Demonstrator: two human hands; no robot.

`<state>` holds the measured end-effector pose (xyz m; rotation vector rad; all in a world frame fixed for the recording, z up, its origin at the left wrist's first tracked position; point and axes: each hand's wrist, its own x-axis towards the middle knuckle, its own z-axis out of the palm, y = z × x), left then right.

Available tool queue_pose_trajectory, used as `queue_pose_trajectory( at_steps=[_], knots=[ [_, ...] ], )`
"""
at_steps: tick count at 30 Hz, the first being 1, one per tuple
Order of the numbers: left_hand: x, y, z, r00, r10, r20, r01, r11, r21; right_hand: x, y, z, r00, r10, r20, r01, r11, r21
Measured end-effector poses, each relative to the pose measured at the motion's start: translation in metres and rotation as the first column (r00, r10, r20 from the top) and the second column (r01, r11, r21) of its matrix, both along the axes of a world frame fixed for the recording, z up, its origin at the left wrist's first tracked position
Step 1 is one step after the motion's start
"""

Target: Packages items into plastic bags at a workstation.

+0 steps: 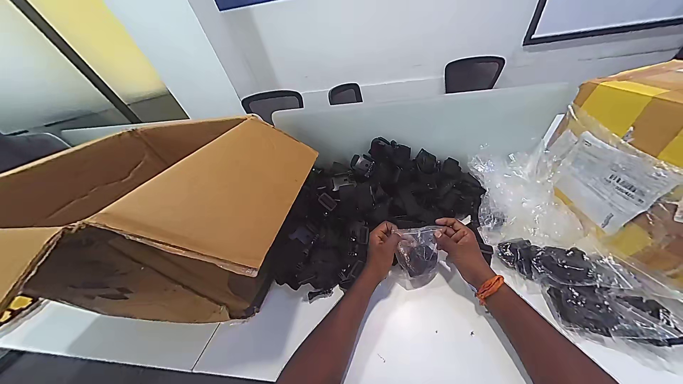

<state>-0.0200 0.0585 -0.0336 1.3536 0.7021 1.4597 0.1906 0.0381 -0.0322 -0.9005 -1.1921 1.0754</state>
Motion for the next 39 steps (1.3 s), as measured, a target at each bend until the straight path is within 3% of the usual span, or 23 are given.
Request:
queue_pose_trajectory(
  at_steps=[3, 6, 10, 21, 29, 39],
  knots=[
    [-0.004, -0.003, 0.006, 0.988, -0.150, -0.045, 0.149, 0.989, -0.018, 0.000, 0.000, 0.000, 0.999, 0.017, -0.029, -0.017, 1.000, -0.004],
    [-0.007, -0.007, 0.016, 0.935, -0.321, -0.151, 0.302, 0.944, -0.136, -0.003, -0.006, 0.005, 0.997, 0.058, -0.054, -0.065, 0.990, -0.126],
    [-0.012, -0.007, 0.019, 0.845, -0.468, -0.258, 0.414, 0.878, -0.239, -0.007, -0.012, 0.005, 0.980, 0.198, 0.029, -0.187, 0.956, -0.226],
    [-0.017, 0.001, 0.020, 0.845, -0.414, -0.337, 0.306, 0.893, -0.329, -0.004, -0.011, 0.005, 0.950, 0.295, 0.105, -0.265, 0.936, -0.230],
    [-0.020, 0.002, 0.019, 0.789, -0.464, -0.403, 0.350, 0.878, -0.326, -0.006, -0.009, -0.001, 0.962, 0.221, 0.162, -0.188, 0.961, -0.201],
    [-0.015, 0.000, 0.017, 0.848, -0.336, -0.410, 0.231, 0.930, -0.286, -0.004, -0.007, -0.005, 0.945, 0.275, 0.178, -0.234, 0.947, -0.220]
  ],
)
